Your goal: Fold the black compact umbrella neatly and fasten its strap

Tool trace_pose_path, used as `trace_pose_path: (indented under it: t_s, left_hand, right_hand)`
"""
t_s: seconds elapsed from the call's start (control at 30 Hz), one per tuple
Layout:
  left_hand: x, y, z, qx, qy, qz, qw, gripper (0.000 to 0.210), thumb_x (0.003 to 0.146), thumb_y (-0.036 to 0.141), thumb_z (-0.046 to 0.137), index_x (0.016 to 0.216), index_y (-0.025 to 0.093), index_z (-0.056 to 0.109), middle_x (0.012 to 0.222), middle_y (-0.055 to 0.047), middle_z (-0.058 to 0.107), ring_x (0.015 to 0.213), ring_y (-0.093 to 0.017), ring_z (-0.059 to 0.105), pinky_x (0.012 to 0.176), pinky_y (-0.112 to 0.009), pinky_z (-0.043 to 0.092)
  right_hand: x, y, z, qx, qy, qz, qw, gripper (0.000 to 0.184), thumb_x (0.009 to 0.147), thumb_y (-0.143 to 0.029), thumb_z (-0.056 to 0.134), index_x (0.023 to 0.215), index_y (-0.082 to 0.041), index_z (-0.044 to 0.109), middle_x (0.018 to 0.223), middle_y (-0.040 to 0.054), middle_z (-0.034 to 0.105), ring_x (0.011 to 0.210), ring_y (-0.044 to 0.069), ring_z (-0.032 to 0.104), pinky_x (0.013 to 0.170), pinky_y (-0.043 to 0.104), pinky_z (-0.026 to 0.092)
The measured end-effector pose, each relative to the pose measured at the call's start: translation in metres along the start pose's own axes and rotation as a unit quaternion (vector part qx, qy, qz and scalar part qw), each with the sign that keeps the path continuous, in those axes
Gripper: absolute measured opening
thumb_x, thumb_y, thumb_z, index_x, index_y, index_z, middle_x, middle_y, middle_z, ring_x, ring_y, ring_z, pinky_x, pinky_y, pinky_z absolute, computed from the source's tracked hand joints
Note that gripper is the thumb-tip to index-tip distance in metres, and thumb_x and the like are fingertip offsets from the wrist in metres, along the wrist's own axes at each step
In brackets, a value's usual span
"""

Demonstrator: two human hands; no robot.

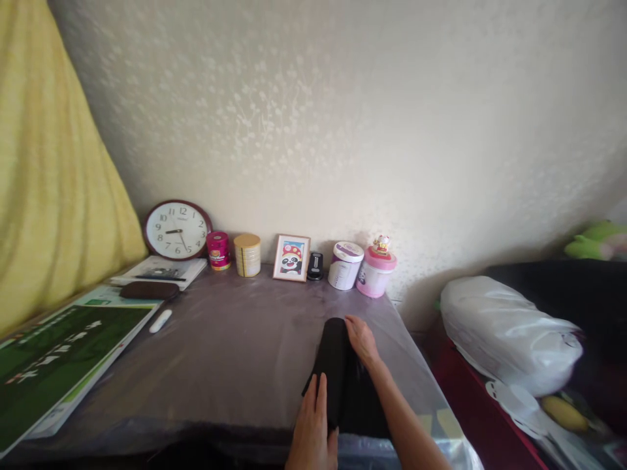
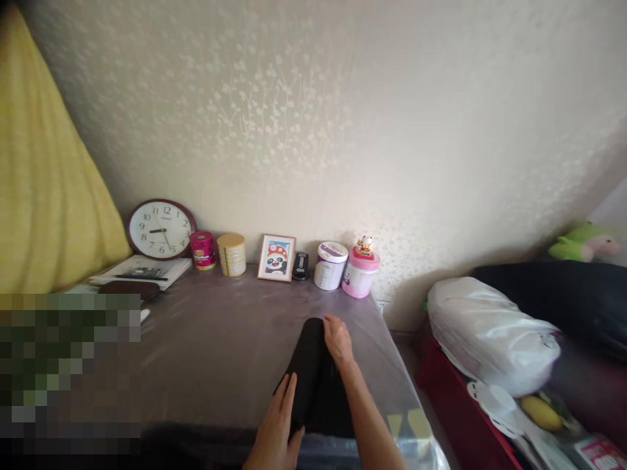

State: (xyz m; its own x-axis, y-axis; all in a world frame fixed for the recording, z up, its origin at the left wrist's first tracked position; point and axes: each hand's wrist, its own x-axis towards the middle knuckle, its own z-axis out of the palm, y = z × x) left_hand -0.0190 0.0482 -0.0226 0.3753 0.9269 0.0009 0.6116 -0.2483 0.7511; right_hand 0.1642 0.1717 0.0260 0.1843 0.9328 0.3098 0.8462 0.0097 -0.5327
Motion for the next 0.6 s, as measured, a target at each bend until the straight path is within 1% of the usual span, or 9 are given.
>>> trace_pose_path:
  t_s: [0.07, 0.13, 0.23, 0.3, 0.4, 0.47, 0.6]
  left_hand:
    - [-0.002, 0.002, -0.001, -0.003, 0.014, 0.01, 1.0, 0.082, 0.067, 0.009, 0.043, 0.141, 0.013, 0.007, 0.149, -0.01, 0.013, 0.136, -0.021, 0.017, 0.11, -0.036, 0.022]
    - [-0.004, 0.005, -0.003, -0.001, 0.021, 0.015, 1.0, 0.08, 0.068, 0.009, 0.042, 0.141, 0.012, 0.008, 0.149, -0.011, 0.014, 0.136, -0.021, 0.018, 0.11, -0.036, 0.022]
    - [-0.007, 0.011, -0.007, 0.005, 0.029, 0.014, 0.999, 0.078, 0.069, 0.009, 0.041, 0.14, 0.011, 0.009, 0.149, -0.011, 0.016, 0.135, -0.02, 0.019, 0.11, -0.035, 0.022]
    - [-0.007, 0.014, -0.009, 0.007, 0.032, 0.012, 0.999, 0.078, 0.069, 0.007, 0.042, 0.14, 0.01, 0.011, 0.148, -0.011, 0.017, 0.135, -0.02, 0.02, 0.11, -0.034, 0.022]
    - [-0.007, 0.017, -0.011, 0.012, 0.03, 0.007, 0.999, 0.079, 0.068, 0.006, 0.043, 0.14, 0.009, 0.012, 0.148, -0.012, 0.017, 0.135, -0.02, 0.021, 0.109, -0.034, 0.023]
    - [-0.007, 0.018, -0.012, 0.016, 0.026, 0.003, 1.0, 0.081, 0.067, 0.006, 0.045, 0.14, 0.01, 0.011, 0.148, -0.012, 0.017, 0.135, -0.021, 0.021, 0.109, -0.035, 0.024]
    - [-0.008, 0.02, -0.014, 0.023, 0.012, -0.011, 1.0, 0.083, 0.066, 0.005, 0.047, 0.14, 0.01, 0.01, 0.148, -0.014, 0.016, 0.135, -0.022, 0.021, 0.108, -0.035, 0.024]
  right_hand:
    - [-0.015, 0.02, -0.016, -0.014, 0.034, 0.065, 0.997, 0.038, 0.086, -0.033, 0.032, 0.103, -0.018, 0.063, 0.104, 0.0089, 0.067, 0.097, 0.02, 0.061, 0.086, 0.032, 0.042]
    - [-0.033, 0.036, -0.031, -0.024, 0.052, 0.11, 0.992, 0.041, 0.085, -0.036, 0.03, 0.097, -0.018, 0.064, 0.094, 0.0102, 0.069, 0.089, 0.022, 0.064, 0.078, 0.033, 0.045]
    - [-0.057, 0.047, -0.042, -0.006, 0.038, 0.153, 0.988, 0.038, 0.081, -0.041, 0.034, 0.085, -0.02, 0.066, 0.079, 0.0071, 0.07, 0.078, 0.022, 0.065, 0.068, 0.029, 0.046]
    - [-0.067, 0.045, -0.042, 0.025, 0.023, 0.158, 0.987, 0.036, 0.079, -0.044, 0.038, 0.08, -0.021, 0.066, 0.076, 0.0053, 0.071, 0.077, 0.022, 0.066, 0.067, 0.028, 0.045]
    - [-0.075, 0.034, -0.038, 0.044, 0.016, 0.132, 0.99, 0.039, 0.078, -0.048, 0.039, 0.08, -0.02, 0.066, 0.08, 0.0064, 0.07, 0.078, 0.023, 0.065, 0.069, 0.03, 0.045]
    - [-0.077, 0.027, -0.036, 0.031, 0.016, 0.125, 0.992, 0.041, 0.077, -0.05, 0.041, 0.084, -0.018, 0.066, 0.077, 0.0069, 0.069, 0.074, 0.023, 0.064, 0.067, 0.03, 0.044]
    - [-0.08, 0.02, -0.037, -0.017, 0.007, 0.115, 0.993, 0.038, 0.077, -0.048, 0.044, 0.092, -0.019, 0.064, 0.065, 0.0028, 0.065, 0.063, 0.021, 0.062, 0.06, 0.029, 0.041]
